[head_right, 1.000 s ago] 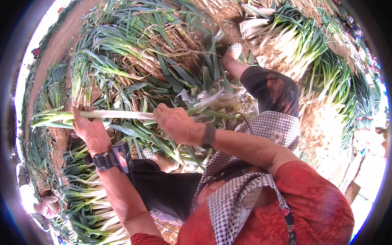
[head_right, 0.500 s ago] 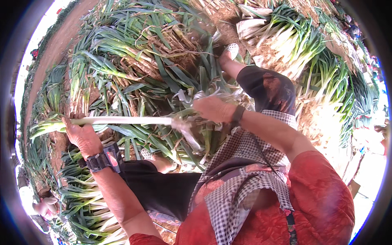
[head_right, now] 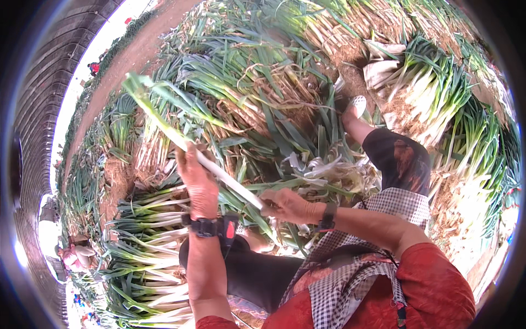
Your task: The person picks up a leek by hand, peels away the outer layers, and places it onto a pile before repeating the process with another leek.
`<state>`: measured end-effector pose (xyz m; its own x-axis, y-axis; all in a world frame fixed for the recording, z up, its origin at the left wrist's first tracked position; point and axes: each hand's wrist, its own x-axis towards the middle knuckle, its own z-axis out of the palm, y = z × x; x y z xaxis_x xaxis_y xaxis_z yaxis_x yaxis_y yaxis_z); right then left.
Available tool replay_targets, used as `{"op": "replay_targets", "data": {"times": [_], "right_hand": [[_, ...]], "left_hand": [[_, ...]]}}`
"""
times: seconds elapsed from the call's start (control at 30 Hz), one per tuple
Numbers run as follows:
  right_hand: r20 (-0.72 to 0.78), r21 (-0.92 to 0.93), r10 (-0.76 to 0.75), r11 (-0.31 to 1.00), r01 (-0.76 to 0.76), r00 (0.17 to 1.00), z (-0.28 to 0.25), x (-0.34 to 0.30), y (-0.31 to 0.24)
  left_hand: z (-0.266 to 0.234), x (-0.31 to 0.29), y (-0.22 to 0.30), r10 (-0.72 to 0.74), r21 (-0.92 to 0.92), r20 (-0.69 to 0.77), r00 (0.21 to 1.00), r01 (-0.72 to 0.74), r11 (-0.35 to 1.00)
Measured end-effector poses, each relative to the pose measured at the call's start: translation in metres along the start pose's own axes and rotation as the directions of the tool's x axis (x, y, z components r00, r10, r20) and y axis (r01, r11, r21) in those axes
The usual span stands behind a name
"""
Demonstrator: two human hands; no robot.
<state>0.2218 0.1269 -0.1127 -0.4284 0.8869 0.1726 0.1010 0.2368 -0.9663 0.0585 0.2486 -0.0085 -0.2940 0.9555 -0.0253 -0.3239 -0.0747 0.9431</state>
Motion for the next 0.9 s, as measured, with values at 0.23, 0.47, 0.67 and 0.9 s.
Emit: {"op": "replay_targets", "data": {"times": [0.23,0.47,0.67,0.9], "right_hand": [[0.395,-0.329,-0.238,0.865,0.378,0.887,-0.016,-0.048,-0.026],[-0.044,-0.613,-0.068,0.790,0.027,0.997,-0.093,-0.025,0.009],[-0.361,-0.625,-0.445,0.768,0.142,0.820,-0.141,0.070,-0.046],[0.310,-0.757,-0.052,0.590,0.280,0.949,-0.144,0.095,-0.041]], "left_hand": [[-0.025,0.014,0.007,-0.121,-0.125,0.221,0.968,0.151,0.981],[-0.010,-0.023,0.026,-0.202,0.197,0.363,0.910,0.137,0.971],[-0.011,-0.064,-0.002,-0.294,0.173,0.597,0.747,0.238,0.956],[-0.033,-0.087,0.009,-0.504,0.142,0.520,0.690,0.511,0.847]]}}
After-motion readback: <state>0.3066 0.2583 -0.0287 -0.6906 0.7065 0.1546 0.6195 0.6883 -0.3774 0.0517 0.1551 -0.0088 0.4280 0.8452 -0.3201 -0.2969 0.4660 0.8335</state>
